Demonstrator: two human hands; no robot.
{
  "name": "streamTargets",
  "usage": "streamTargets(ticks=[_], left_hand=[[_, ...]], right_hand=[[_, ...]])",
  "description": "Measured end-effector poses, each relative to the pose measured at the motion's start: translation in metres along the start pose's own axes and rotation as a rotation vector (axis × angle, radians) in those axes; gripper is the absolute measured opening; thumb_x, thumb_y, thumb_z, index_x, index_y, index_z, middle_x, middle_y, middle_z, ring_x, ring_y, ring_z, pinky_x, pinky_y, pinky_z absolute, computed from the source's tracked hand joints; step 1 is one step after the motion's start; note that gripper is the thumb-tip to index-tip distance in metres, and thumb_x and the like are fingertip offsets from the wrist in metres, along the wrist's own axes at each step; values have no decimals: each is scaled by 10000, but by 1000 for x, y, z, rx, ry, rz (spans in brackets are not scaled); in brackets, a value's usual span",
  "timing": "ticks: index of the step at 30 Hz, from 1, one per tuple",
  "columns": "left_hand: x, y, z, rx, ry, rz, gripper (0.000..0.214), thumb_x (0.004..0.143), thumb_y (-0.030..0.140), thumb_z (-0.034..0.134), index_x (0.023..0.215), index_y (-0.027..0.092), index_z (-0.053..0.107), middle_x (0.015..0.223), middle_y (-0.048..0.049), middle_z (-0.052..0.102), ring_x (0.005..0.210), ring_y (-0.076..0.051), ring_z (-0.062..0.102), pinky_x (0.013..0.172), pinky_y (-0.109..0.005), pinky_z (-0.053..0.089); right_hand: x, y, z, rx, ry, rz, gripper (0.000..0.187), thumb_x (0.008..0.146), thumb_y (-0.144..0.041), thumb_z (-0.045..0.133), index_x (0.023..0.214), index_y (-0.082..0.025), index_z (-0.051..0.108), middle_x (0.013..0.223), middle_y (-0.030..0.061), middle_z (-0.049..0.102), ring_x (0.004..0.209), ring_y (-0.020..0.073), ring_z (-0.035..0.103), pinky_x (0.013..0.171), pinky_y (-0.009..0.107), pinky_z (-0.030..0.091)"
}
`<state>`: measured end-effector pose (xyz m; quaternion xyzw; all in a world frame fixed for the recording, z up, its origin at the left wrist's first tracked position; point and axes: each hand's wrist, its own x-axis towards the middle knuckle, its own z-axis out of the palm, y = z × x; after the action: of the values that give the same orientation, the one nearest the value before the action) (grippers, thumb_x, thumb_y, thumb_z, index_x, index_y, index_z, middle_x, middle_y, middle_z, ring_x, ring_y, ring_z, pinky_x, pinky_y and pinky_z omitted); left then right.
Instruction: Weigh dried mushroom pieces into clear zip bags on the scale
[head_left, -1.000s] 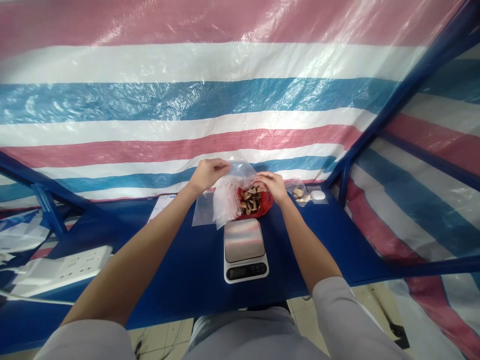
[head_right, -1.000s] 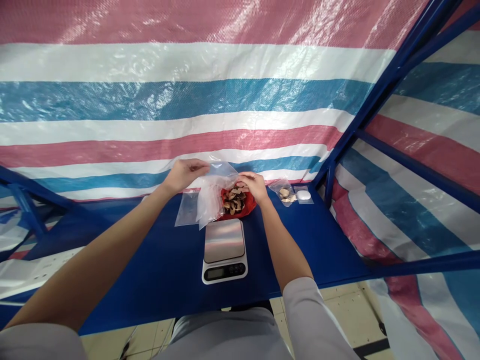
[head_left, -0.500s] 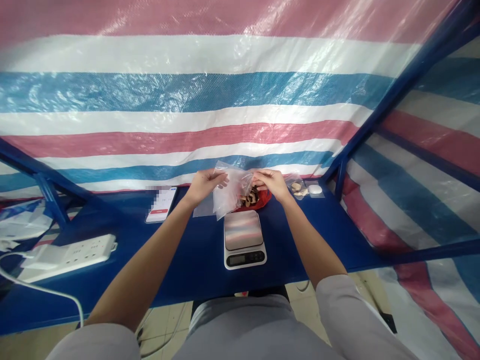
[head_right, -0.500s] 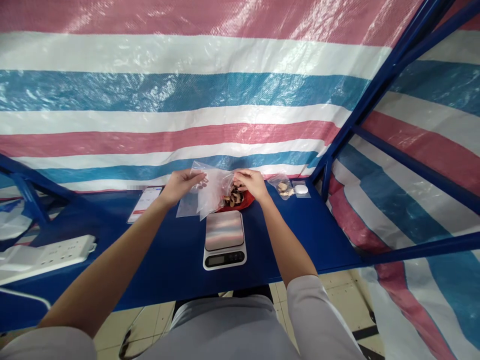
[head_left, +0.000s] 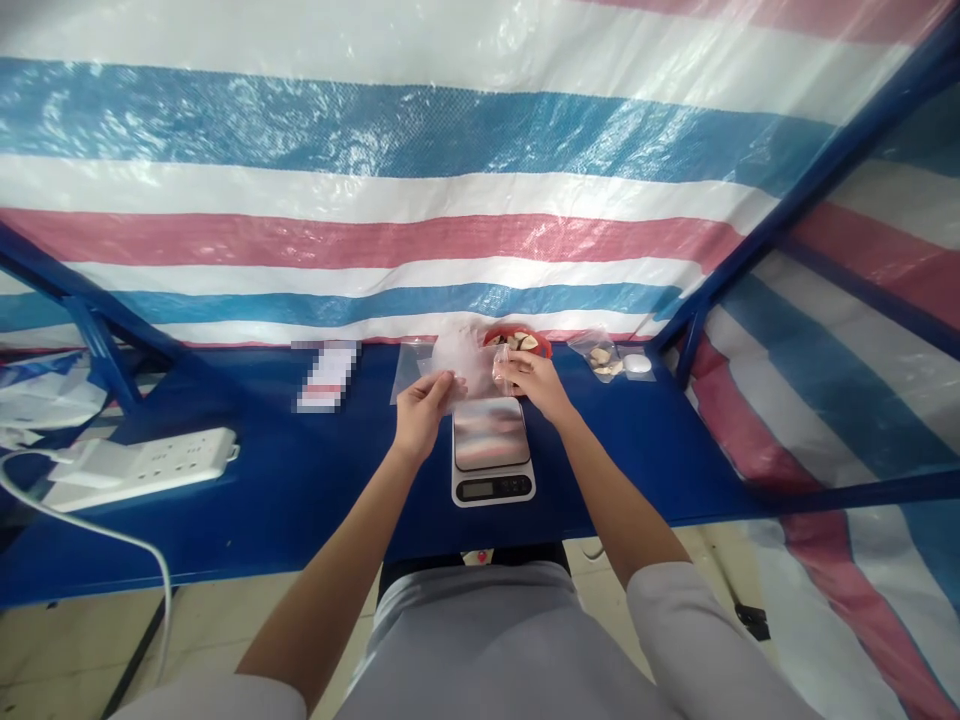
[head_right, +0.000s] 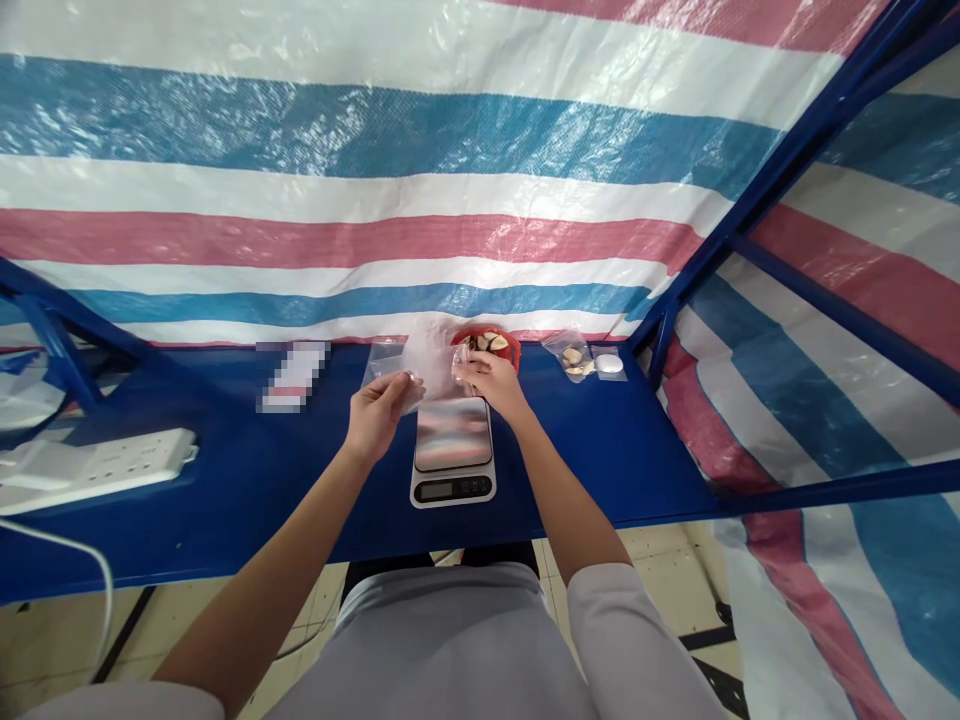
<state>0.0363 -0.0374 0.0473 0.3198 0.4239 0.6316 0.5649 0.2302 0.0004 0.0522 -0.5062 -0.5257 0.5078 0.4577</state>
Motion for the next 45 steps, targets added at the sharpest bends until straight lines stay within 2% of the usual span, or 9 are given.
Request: streamTargets(ticks=[8,13,18,20,24,28,33,40,45], left_hand=[[-12,-13,-30,43,57,-116,556,466,433,956,872,134,720,792,-54,750,726,-183,708,802,-360,576],[-3,-8,-55,268,81,10,466,590,500,871,851,145,720,764,-39,728,690,-160,660,748,-321,552],[4,-5,-85,686,78,126,345,728,474,750,879,165,736,772,-59,726,720,-207,670,754,-349,541],[3,-5,-93,857,129,253,302,791,431,690,937,169,731,875,-84,733,776,-226,678,771,-366,543],[0,-6,-97,1230,231,699,265,889,302,593,1098,179,697,1136,-138,688,1031,-282,645,891,-426,518],[4,-10,-96,1464,35,889,199,917,214,557,1053,202,702,1166,-128,692,1127,-297,618,941,-445,490],[15,-19,-100,1506,-161,842,241,929,233,522,1082,212,708,1253,-126,680,1253,-305,579,1090,-485,423],[23,-31,-110,1538,-226,725,326,953,282,473,1163,214,712,1320,-138,660,1298,-328,566,1148,-549,372],[23,-35,-111,1550,-238,690,363,970,295,448,1201,187,708,1351,-161,640,1304,-346,562,1143,-554,378]], right_hand=[[9,-4,-3,-30,-139,-52,334,684,-434,813,888,-175,762,814,70,734,775,261,730,720,427,627],[29,-27,2,-405,-338,-178,164,807,-324,720,808,-169,772,711,43,723,689,211,696,719,362,579],[55,-54,29,-749,-311,-376,111,845,-190,680,857,-188,790,906,47,783,857,210,726,791,293,534],[64,-63,44,-810,-313,-406,135,865,-185,671,901,-205,799,996,49,787,929,210,729,821,281,527],[82,-77,74,-900,-403,-363,158,874,-181,671,945,-213,808,1017,40,790,979,200,726,842,248,509],[98,-82,98,-969,-453,-321,202,879,-206,652,1010,-221,806,1050,37,786,1013,215,717,815,241,498],[114,-73,120,-1080,-463,-356,223,893,-231,626,1032,-255,799,1041,26,782,925,219,712,718,257,485],[123,-50,133,-1187,-422,-498,239,948,-194,546,987,-207,781,997,73,774,926,223,697,764,281,464],[113,-29,130,-1206,-362,-741,360,967,-96,455,1190,-194,720,1284,70,702,1099,214,660,908,310,479]])
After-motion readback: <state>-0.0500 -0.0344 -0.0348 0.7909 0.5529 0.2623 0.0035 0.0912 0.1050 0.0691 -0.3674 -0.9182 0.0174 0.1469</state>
